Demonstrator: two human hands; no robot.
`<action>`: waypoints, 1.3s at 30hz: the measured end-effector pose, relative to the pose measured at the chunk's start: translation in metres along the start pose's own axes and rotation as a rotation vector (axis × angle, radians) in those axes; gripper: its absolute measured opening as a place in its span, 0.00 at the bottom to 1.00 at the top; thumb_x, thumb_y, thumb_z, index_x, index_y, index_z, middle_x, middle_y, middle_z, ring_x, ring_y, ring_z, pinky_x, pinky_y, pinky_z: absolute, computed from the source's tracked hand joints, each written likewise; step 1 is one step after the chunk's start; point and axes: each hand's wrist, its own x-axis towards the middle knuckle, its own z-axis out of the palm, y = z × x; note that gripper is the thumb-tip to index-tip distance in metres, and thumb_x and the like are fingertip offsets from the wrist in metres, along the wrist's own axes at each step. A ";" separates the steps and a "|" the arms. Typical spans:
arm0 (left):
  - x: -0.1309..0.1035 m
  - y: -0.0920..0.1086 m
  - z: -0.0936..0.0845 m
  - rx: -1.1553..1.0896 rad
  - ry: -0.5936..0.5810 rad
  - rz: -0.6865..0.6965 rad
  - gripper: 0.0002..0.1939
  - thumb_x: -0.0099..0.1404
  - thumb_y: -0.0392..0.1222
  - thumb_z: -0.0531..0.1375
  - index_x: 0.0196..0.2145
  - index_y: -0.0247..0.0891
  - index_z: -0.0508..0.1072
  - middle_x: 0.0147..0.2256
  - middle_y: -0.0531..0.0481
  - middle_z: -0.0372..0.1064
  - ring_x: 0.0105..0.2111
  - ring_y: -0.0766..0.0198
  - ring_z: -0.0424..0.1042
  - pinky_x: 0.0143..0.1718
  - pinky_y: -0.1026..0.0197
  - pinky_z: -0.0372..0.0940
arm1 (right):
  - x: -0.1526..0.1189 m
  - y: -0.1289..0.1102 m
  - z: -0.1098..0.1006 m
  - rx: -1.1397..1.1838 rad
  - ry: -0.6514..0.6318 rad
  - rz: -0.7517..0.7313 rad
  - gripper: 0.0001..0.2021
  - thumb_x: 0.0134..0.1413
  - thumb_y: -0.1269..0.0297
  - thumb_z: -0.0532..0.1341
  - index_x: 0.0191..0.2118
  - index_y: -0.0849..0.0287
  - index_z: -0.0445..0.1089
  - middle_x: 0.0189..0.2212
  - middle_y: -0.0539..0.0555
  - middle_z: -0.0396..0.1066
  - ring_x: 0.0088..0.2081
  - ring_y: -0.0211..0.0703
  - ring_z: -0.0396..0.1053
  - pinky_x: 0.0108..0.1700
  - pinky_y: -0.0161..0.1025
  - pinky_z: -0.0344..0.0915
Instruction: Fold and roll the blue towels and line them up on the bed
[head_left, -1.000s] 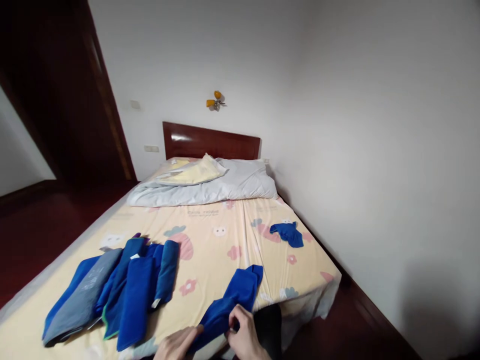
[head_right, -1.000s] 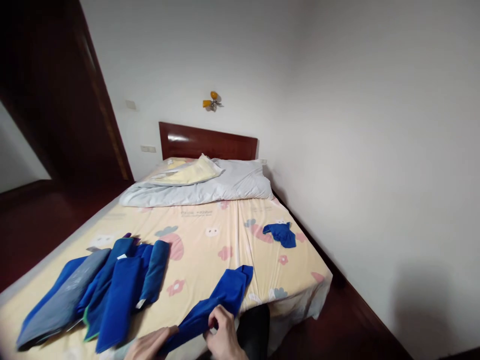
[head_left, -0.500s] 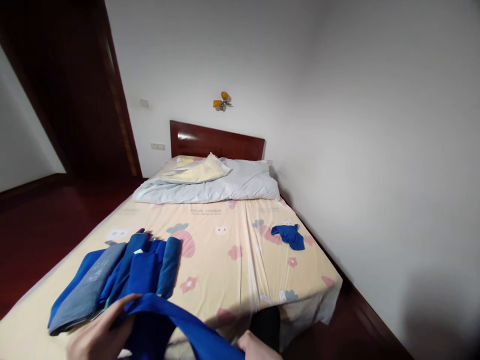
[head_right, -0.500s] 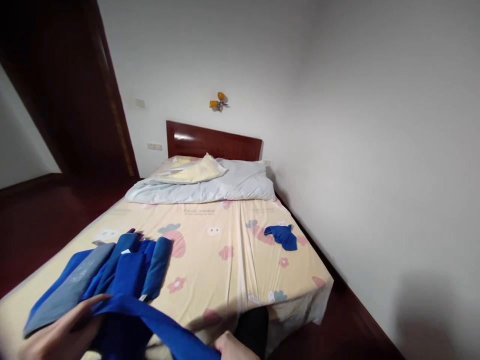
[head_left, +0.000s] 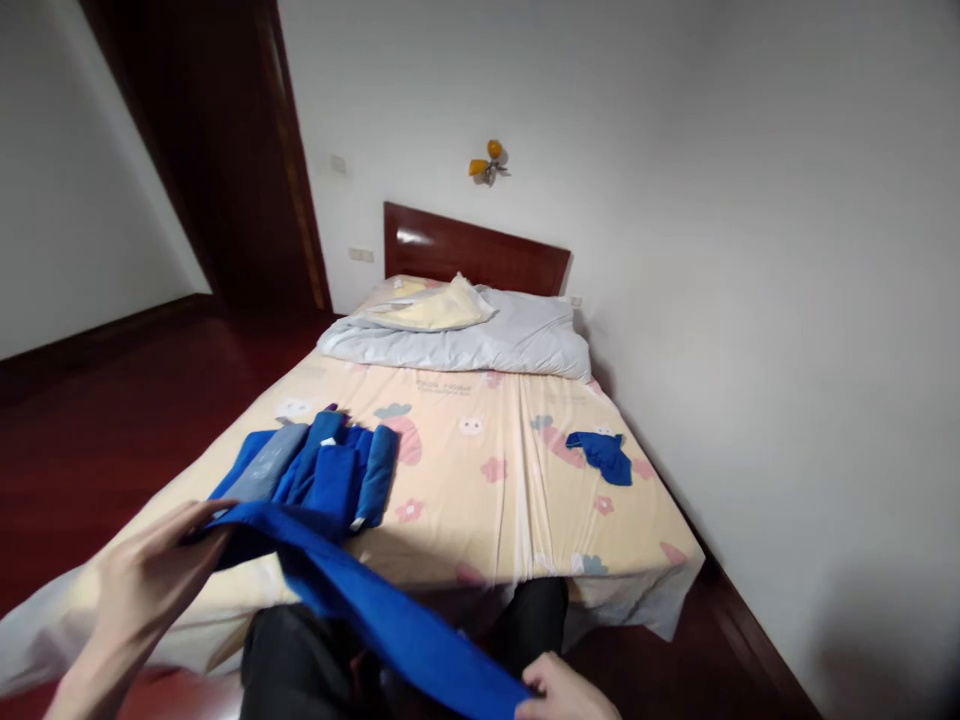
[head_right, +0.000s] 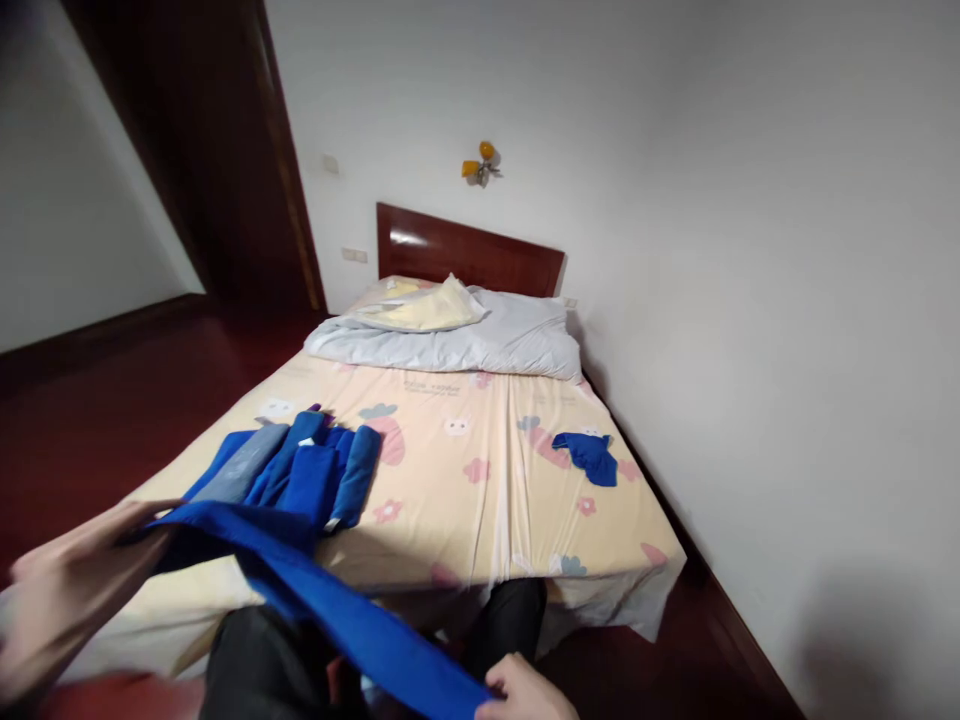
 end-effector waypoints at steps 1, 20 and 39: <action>0.003 0.004 -0.005 0.006 0.025 -0.042 0.11 0.65 0.50 0.56 0.34 0.53 0.79 0.28 0.58 0.73 0.27 0.63 0.73 0.26 0.66 0.62 | 0.004 0.005 -0.004 0.060 0.022 -0.034 0.12 0.42 0.54 0.70 0.25 0.56 0.72 0.22 0.46 0.67 0.25 0.40 0.66 0.27 0.34 0.59; 0.025 -0.002 0.013 -0.115 -0.132 -0.040 0.14 0.64 0.52 0.64 0.38 0.40 0.83 0.34 0.54 0.77 0.31 0.67 0.70 0.35 0.67 0.63 | 0.009 0.008 -0.268 -0.151 0.950 -0.324 0.24 0.48 0.40 0.68 0.34 0.59 0.80 0.34 0.59 0.80 0.33 0.48 0.75 0.41 0.42 0.71; 0.058 0.026 0.092 -0.368 -0.771 -0.367 0.28 0.53 0.65 0.68 0.35 0.34 0.82 0.24 0.45 0.78 0.24 0.58 0.76 0.26 0.61 0.70 | 0.027 0.001 -0.367 -0.196 0.777 0.036 0.05 0.48 0.70 0.72 0.32 0.67 0.81 0.22 0.63 0.77 0.19 0.43 0.72 0.29 0.40 0.64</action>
